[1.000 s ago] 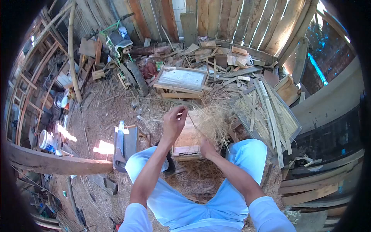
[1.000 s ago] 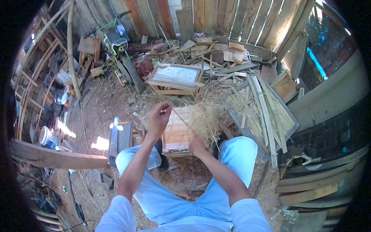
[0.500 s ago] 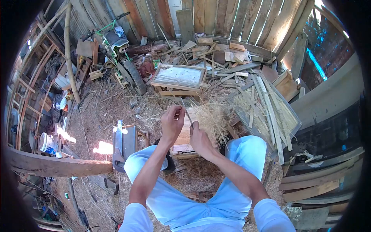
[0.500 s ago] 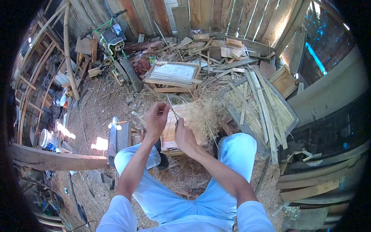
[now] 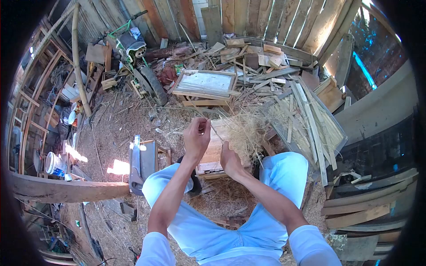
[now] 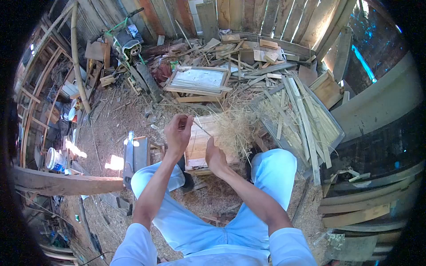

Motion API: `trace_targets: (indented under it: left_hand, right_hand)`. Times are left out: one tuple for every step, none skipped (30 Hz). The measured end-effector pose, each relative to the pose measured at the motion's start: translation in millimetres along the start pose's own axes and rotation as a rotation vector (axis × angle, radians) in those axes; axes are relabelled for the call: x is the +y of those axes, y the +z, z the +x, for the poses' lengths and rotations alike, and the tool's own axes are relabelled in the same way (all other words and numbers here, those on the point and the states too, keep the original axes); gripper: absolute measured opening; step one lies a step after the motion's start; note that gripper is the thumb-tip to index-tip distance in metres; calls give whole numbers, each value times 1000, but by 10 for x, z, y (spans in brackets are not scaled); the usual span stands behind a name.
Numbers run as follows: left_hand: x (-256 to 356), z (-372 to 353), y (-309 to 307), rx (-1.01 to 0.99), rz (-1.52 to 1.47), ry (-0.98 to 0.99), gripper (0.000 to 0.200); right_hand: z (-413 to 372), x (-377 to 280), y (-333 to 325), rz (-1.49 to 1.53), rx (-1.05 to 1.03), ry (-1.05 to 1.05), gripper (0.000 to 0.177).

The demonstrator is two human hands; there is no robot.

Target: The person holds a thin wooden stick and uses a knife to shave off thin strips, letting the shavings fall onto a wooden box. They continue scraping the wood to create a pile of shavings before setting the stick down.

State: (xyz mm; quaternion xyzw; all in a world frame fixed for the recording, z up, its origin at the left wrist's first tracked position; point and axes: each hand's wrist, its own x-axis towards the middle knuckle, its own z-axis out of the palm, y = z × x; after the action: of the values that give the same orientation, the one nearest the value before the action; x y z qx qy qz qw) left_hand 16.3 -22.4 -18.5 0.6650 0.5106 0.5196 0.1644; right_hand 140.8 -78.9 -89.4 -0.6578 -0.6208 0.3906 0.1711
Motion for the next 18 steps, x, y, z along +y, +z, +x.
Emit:
trace_targets:
  left_hand:
    - [2,-2,-3,0,-14,9,10]
    - [4,-7,3,2,-31,16,10]
    - [-2,-25,10,3,-31,15,10]
    - [-12,-28,11,3,-35,-10,10]
    - [-14,-16,13,4,-40,-31,11]
    - [26,-7,16,5,-41,-24,11]
    - [77,-31,22,-8,-23,-10,11]
    - [98,-35,17,-20,-4,2,11]
    - [75,-26,17,-20,-4,2,11]
    - [51,-20,26,-19,-22,-3,11]
    - [30,-15,37,-17,-39,-7,11]
    - [19,-5,34,-16,-39,-10,11]
    - [11,16,30,-10,-55,17,11]
    - [10,32,25,-3,-70,46,12]
    - [22,47,4,0,-66,47,12]
    - [34,70,-19,-6,-80,10,11]
    - [40,78,-39,-13,-95,-30,11]
    - [9,80,-51,-11,-92,-32,11]
  right_hand:
    - [1,7,3,-30,-23,9,30]
    - [1,25,-3,-64,-46,17,31]
    - [39,133,78,-65,-47,17,31]
    - [119,301,231,-24,-26,80,34]
    - [155,409,311,18,-2,141,38]
    - [145,441,301,20,4,137,38]
    - [124,485,295,-72,-61,175,42]
    - [107,524,299,-163,-128,213,47]
    - [115,608,337,-164,-128,213,47]
    - [144,727,398,-150,-79,183,49]
    - [182,837,460,-136,-30,152,51]
    - [195,871,487,-138,-33,152,51]
    - [217,899,507,-147,-33,148,49]
    - [240,923,526,-155,-32,142,47]
    - [241,871,510,-155,-33,136,47]
    - [253,814,489,-149,11,130,42]
    - [247,768,475,-144,53,125,38]
    - [255,663,396,-145,50,122,38]
